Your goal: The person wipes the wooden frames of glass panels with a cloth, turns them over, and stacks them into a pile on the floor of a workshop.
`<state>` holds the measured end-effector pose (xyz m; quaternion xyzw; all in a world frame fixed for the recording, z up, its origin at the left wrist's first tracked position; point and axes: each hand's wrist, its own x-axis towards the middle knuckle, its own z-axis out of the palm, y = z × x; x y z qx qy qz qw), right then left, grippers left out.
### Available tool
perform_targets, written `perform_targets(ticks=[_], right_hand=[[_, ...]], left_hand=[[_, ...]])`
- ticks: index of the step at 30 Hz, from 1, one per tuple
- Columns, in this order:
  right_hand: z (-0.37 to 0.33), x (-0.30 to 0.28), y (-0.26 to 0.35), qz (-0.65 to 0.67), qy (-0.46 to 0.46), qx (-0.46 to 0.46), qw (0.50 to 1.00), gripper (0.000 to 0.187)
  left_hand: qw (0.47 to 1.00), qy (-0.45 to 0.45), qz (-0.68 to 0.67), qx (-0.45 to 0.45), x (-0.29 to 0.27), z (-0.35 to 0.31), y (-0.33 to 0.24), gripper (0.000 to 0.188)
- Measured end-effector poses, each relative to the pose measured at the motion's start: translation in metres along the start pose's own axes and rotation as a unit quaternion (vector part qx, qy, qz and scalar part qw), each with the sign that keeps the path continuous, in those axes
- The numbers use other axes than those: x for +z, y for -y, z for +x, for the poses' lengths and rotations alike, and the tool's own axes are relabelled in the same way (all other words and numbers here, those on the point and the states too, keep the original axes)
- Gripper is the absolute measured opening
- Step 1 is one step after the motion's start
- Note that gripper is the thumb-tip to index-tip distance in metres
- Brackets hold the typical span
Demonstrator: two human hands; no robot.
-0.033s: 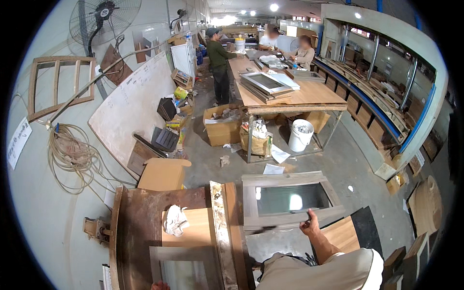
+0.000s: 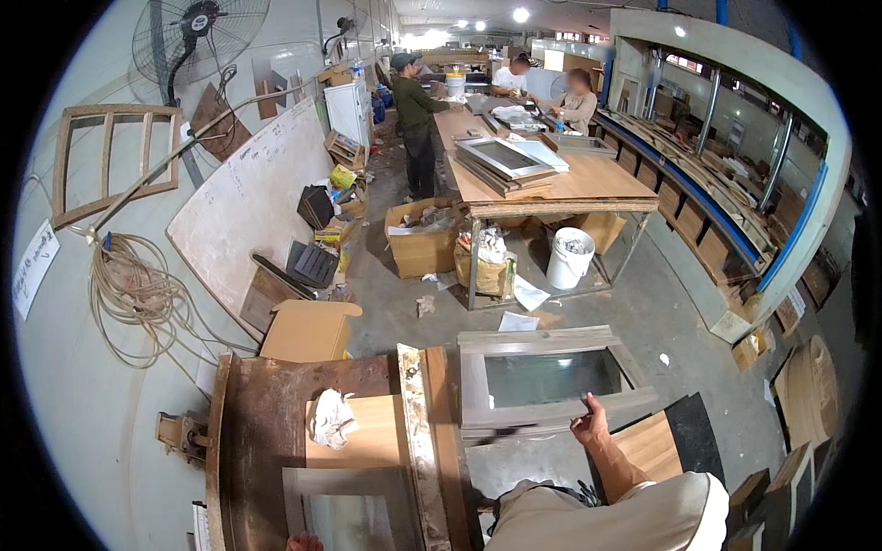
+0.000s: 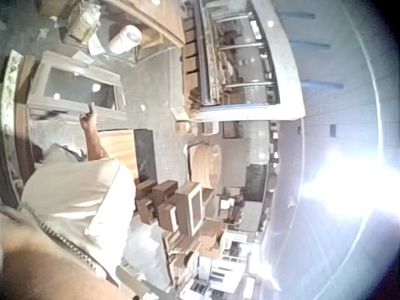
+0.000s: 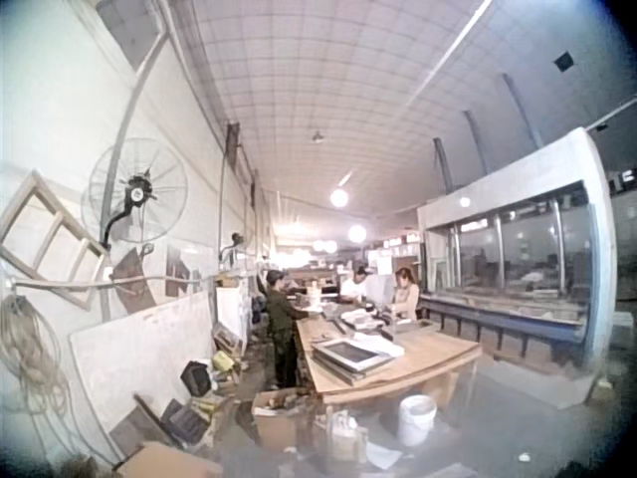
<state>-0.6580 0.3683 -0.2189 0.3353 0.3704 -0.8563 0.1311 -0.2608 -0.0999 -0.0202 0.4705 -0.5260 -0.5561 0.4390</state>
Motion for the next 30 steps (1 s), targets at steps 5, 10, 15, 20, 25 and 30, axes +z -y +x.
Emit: perform_targets(ticks=[5, 10, 15, 20, 25, 30], right_hand=[[-0.050, 0.078, 0.030, 0.013, 0.090, -0.090, 0.992, 0.029], [-0.067, 0.123, 0.042, 0.045, 0.131, -0.113, 0.984, 0.031], [-0.121, 0.174, 0.029, 0.086, 0.272, -0.089, 0.954, 0.044], [-0.155, 0.253, -0.005, 0.020, 0.433, -0.021, 0.901, 0.055], [-0.196, 0.328, -0.077, -0.081, 0.597, 0.122, 0.789, 0.060], [-0.262, 0.357, -0.136, -0.001, 0.788, 0.234, 0.570, 0.079]], left_hand=[[0.998, 0.033, -0.040, -0.035, 0.032, 0.005, -0.009, 0.046], [0.985, 0.143, -0.083, -0.056, 0.066, 0.012, -0.019, 0.045], [0.951, 0.269, -0.103, -0.109, 0.085, 0.012, -0.031, 0.043], [0.906, 0.370, -0.152, -0.137, 0.100, 0.038, -0.044, 0.072], [0.975, 0.150, 0.005, -0.166, 0.058, 0.040, -0.062, 0.048], [0.959, -0.052, -0.097, -0.262, -0.005, 0.023, -0.076, 0.063]])
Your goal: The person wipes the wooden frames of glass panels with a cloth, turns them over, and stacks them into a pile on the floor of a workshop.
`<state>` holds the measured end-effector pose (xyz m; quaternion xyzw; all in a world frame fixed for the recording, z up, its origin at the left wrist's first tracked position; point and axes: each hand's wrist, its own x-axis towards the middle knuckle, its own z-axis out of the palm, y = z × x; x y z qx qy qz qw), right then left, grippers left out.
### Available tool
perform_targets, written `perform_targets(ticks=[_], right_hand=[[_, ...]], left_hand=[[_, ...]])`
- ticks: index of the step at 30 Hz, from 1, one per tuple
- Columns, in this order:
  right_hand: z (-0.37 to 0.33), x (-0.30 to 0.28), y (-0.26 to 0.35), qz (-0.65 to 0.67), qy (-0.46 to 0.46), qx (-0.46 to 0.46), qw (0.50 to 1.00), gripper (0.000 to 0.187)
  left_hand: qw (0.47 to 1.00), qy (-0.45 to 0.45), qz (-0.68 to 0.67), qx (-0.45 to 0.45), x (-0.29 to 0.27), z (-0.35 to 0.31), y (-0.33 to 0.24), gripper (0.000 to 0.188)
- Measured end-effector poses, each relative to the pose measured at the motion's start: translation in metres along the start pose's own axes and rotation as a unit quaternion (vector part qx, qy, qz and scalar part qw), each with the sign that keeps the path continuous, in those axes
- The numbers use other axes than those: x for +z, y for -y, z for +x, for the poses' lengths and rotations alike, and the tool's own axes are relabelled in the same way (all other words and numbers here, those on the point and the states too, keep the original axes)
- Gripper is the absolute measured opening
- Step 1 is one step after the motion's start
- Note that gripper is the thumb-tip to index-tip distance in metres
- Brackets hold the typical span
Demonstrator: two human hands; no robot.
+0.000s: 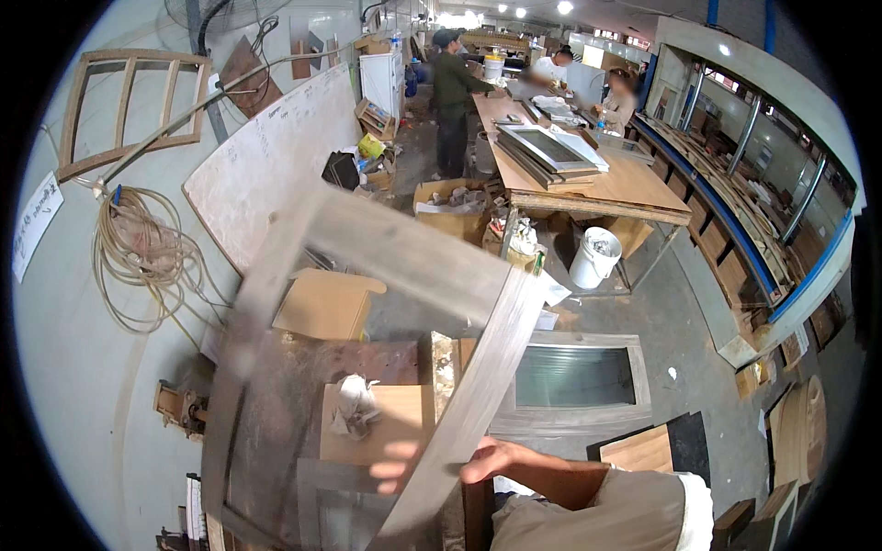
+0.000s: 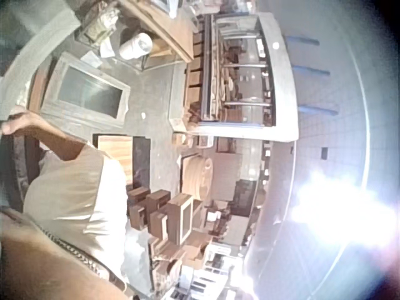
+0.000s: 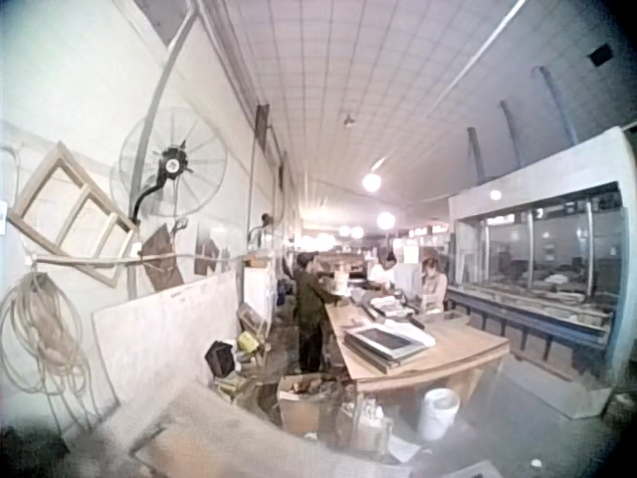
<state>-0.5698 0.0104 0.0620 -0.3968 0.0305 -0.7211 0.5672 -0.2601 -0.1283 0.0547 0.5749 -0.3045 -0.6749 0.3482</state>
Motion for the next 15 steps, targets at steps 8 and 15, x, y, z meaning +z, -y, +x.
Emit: perform_targets(ticks=[8, 15], right_hand=[[0.079, -0.067, 0.000, 0.161, -0.076, 0.156, 0.972, 0.084], [0.119, -0.046, -0.042, -0.197, -0.090, 0.320, 0.922, 0.051]], left_hand=[[0.969, -0.153, 0.117, 0.153, -0.117, -0.007, -0.005, 0.067], [0.958, -0.153, 0.164, 0.179, -0.125, 0.036, -0.002, 0.067]])
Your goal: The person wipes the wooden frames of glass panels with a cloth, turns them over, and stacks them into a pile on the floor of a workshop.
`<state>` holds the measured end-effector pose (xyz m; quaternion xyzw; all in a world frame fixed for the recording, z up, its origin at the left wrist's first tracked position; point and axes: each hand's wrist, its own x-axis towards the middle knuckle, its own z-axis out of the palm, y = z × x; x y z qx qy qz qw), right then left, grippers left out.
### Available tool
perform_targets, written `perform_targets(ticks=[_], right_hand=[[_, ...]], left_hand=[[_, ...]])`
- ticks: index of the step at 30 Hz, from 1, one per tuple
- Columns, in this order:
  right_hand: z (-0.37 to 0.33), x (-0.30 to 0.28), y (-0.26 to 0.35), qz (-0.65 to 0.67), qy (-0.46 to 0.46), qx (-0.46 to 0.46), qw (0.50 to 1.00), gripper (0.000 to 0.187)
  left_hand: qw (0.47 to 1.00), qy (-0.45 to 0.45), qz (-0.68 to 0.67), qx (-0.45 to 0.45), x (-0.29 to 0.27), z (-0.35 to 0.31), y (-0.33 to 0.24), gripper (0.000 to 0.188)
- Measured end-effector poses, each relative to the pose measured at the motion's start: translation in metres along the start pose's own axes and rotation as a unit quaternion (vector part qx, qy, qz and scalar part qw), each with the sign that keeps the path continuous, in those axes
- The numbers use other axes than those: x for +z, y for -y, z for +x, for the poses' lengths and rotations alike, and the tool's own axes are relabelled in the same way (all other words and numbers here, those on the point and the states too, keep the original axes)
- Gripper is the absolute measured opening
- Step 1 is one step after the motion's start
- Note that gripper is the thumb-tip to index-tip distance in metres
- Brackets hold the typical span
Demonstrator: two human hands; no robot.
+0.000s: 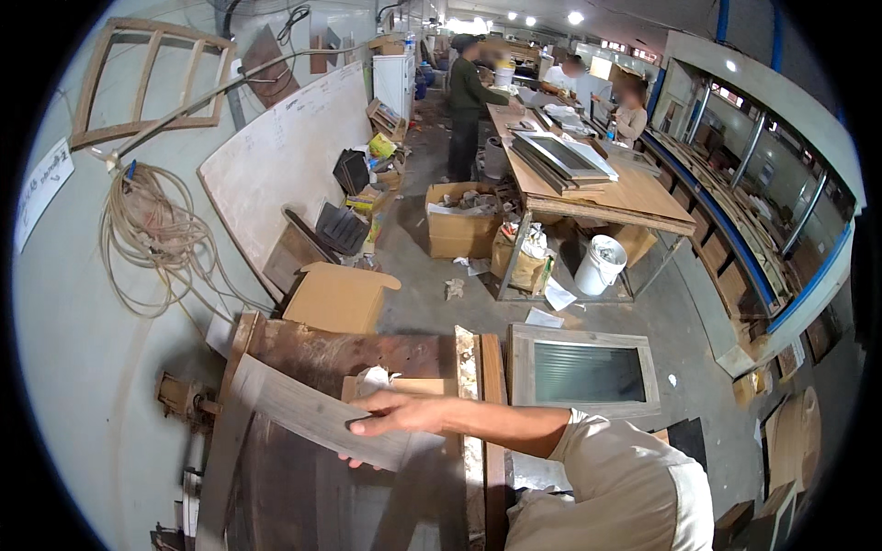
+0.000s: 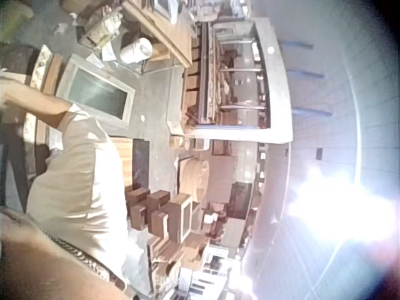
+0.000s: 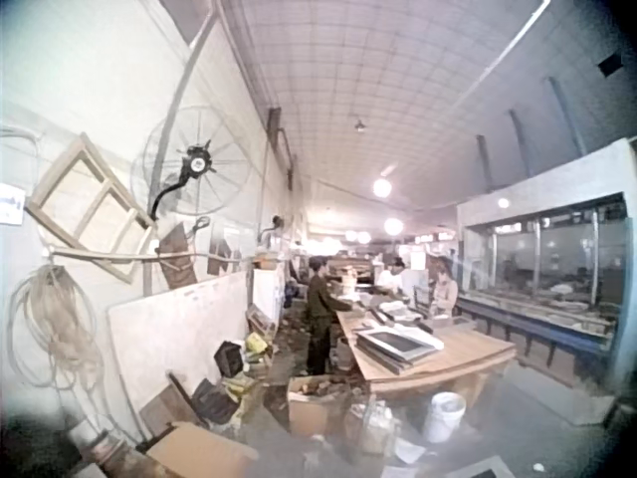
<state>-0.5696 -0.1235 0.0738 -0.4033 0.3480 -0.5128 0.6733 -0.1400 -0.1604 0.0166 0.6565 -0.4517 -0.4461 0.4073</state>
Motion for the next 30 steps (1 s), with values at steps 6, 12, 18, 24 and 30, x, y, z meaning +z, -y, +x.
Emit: perform_targets(ticks=[6, 12, 18, 24, 30], right_hand=[[0.084, -0.002, -0.048, -0.338, -0.095, 0.002, 0.936, 0.060], [0.164, 0.015, -0.104, -0.458, -0.062, 0.074, 0.883, 0.063], [0.235, 0.009, -0.170, -0.575, 0.007, 0.066, 0.816, 0.076], [0.264, 0.013, -0.189, -0.595, 0.045, 0.189, 0.780, 0.079], [0.278, -0.016, -0.248, -0.643, 0.038, 0.110, 0.757, 0.084]], left_hand=[[0.999, 0.027, 0.019, 0.019, 0.005, 0.032, 0.012, 0.067], [0.998, 0.022, 0.059, 0.019, -0.010, 0.062, 0.035, 0.067], [0.995, 0.023, 0.102, 0.008, -0.025, 0.089, 0.062, 0.066], [0.990, 0.022, 0.140, -0.007, -0.039, 0.110, 0.083, 0.066], [0.984, 0.032, 0.173, -0.014, -0.039, 0.124, 0.094, 0.066]])
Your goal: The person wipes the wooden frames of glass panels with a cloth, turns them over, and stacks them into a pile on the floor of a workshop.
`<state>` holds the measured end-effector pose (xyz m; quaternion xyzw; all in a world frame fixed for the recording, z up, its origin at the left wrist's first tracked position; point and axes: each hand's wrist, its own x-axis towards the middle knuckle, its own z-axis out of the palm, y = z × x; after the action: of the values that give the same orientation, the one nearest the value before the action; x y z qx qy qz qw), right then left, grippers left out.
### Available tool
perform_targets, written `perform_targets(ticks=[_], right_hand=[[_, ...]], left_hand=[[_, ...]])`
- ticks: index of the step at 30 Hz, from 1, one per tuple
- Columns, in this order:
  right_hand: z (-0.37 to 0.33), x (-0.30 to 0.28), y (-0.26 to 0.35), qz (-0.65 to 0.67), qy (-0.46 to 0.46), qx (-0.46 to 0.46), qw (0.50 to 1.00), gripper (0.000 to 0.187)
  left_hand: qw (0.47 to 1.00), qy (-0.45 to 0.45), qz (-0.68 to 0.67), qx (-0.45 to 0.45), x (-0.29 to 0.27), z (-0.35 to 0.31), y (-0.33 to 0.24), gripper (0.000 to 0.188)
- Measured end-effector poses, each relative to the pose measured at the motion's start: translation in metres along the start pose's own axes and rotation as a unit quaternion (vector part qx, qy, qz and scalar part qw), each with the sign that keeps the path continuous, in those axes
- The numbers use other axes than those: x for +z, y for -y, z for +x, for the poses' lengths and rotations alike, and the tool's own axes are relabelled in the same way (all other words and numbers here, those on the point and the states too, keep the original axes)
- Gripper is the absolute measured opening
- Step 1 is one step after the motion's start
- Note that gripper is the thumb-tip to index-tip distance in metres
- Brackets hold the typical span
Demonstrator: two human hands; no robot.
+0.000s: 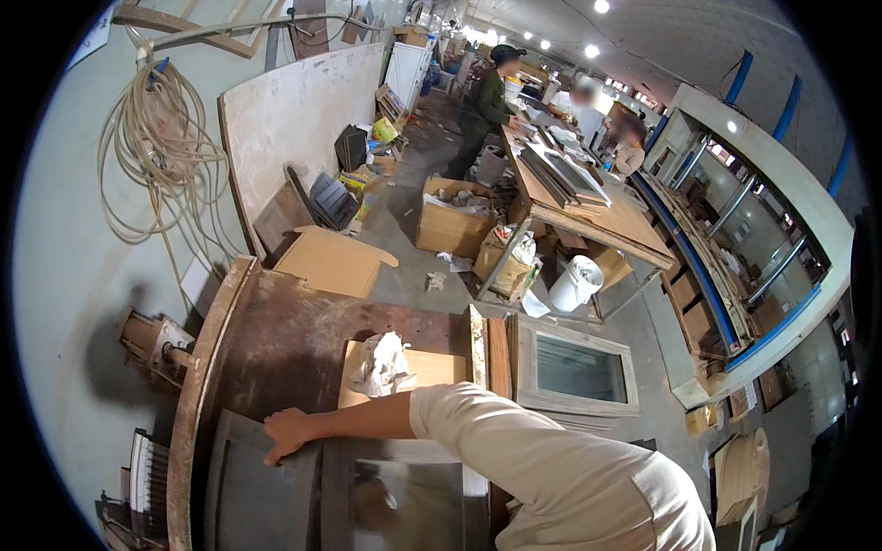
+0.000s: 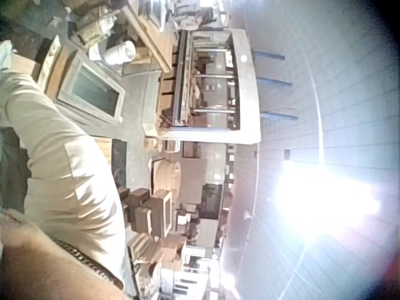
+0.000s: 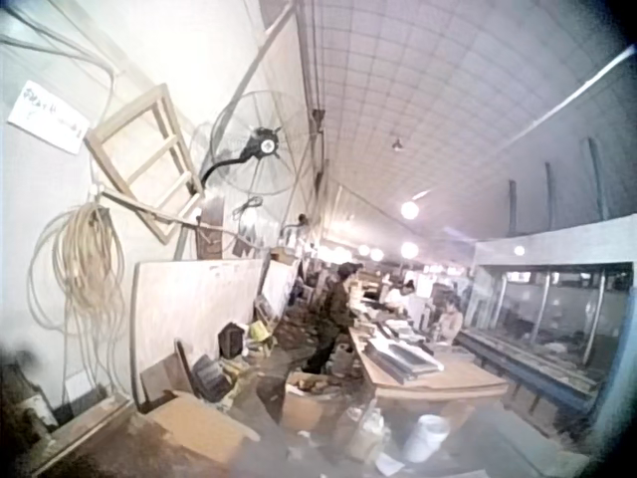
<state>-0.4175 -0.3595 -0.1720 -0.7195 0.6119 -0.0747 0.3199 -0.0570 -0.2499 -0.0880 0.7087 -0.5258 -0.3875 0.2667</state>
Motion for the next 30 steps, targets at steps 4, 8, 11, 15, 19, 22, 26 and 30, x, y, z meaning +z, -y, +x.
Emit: perform_targets(ticks=[4, 8, 11, 15, 19, 22, 26, 30], right_hand=[[0.021, 0.012, -0.003, -0.035, 0.046, 0.008, 0.998, 0.088], [0.008, 0.001, 0.006, -0.037, 0.036, 0.025, 0.998, 0.088], [0.006, 0.001, 0.007, -0.024, 0.038, 0.035, 0.998, 0.081], [0.017, 0.020, -0.005, -0.050, 0.034, 0.029, 0.998, 0.070], [0.034, 0.025, -0.008, -0.091, 0.135, 0.043, 0.986, 0.065], [0.033, 0.022, 0.001, -0.123, 0.129, 0.030, 0.983, 0.063], [0.030, 0.013, 0.010, -0.168, 0.125, 0.033, 0.977, 0.061], [0.033, 0.014, 0.008, -0.211, 0.077, 0.034, 0.974, 0.075]], left_hand=[[1.000, -0.012, 0.013, -0.007, -0.004, 0.003, 0.006, 0.066], [1.000, -0.004, 0.030, -0.007, -0.001, 0.009, 0.007, 0.066], [0.999, -0.003, 0.040, -0.007, -0.002, 0.011, 0.009, 0.066], [0.998, -0.004, 0.057, -0.008, 0.001, 0.015, 0.009, 0.066], [0.997, -0.004, 0.073, -0.011, 0.004, 0.019, 0.009, 0.066], [0.996, -0.007, 0.083, -0.013, 0.003, 0.021, 0.012, 0.066], [0.995, -0.008, 0.096, -0.015, 0.005, 0.025, 0.013, 0.066], [0.993, -0.002, 0.116, -0.016, 0.007, 0.027, 0.010, 0.066]])
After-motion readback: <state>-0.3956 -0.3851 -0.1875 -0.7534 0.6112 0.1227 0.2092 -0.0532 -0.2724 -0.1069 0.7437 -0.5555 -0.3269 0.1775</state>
